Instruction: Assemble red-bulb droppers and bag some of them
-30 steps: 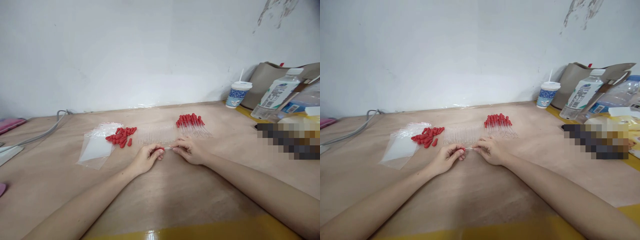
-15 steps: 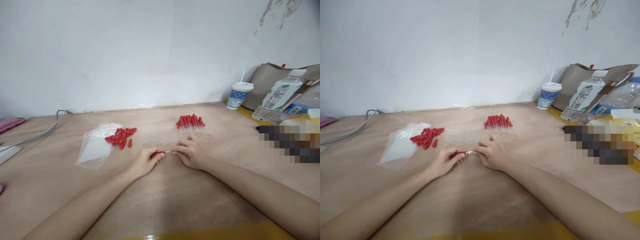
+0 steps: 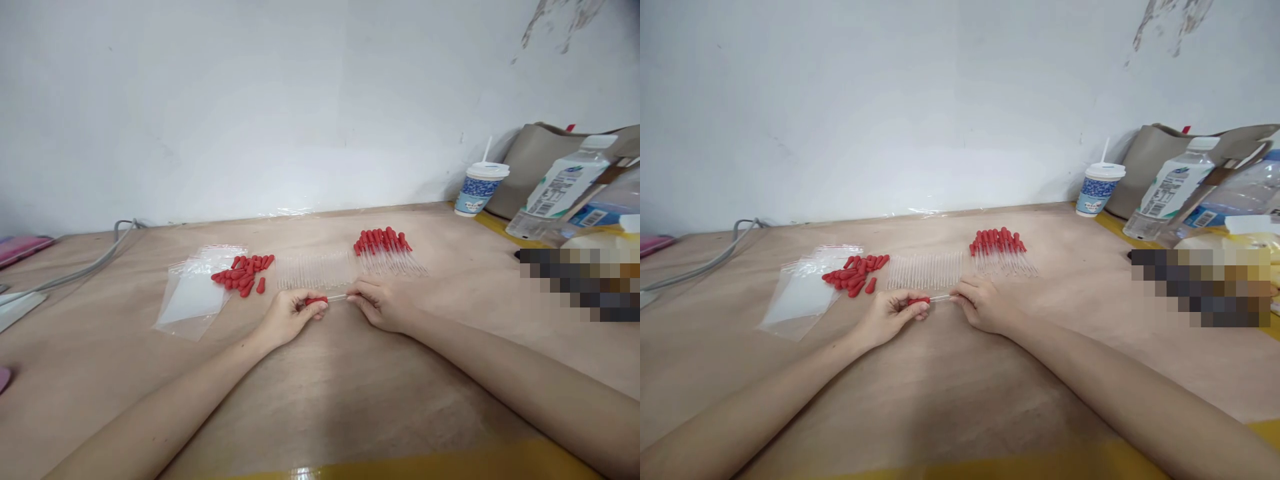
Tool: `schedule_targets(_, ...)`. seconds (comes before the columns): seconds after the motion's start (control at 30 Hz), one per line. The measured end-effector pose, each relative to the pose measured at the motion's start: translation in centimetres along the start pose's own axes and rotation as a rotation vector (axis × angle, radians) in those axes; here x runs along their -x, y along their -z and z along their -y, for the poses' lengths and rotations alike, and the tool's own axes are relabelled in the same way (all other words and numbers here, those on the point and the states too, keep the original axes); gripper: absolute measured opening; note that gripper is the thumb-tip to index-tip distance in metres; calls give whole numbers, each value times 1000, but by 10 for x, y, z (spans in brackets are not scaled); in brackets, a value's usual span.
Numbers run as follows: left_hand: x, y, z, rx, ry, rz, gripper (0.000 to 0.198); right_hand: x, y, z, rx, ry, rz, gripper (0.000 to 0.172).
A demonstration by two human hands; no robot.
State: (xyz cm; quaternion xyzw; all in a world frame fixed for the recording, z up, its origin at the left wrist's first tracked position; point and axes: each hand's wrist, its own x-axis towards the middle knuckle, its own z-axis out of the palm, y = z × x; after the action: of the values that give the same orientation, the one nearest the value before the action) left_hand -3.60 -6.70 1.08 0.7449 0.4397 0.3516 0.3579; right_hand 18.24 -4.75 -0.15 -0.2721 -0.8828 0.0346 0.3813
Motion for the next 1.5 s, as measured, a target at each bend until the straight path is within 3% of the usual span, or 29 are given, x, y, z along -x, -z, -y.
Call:
schedule_targets(0.47, 2, -3, 0, 27, 3, 51, 19, -2, -7, 7, 132, 66, 73, 29)
schedule_targets(0.9, 2, -2, 10, -66, -96, 44, 21, -7, -9, 13, 128, -39, 151, 35)
schedule_targets(1.1, 3, 0, 7, -185, -150, 0, 19, -10, -6, 18, 70, -111, 263, 33)
schedule_targets(1.23, 4, 6, 5, -346, -214, -63, 16, -14, 7, 33, 185, -88, 347, 22)
schedule_targets(1.3, 4, 9, 7, -410, -203, -132, 27, -18, 17, 35, 225, -153, 364, 21)
schedule_targets(1.37, 3, 9, 9, -446, -187, -159, 34, -25, 27, 28, 202, -307, 335, 20)
schedule_targets(1.5, 2, 8, 10, -476, -210, -69, 17, -46, 40, -7, 221, -717, 182, 27)
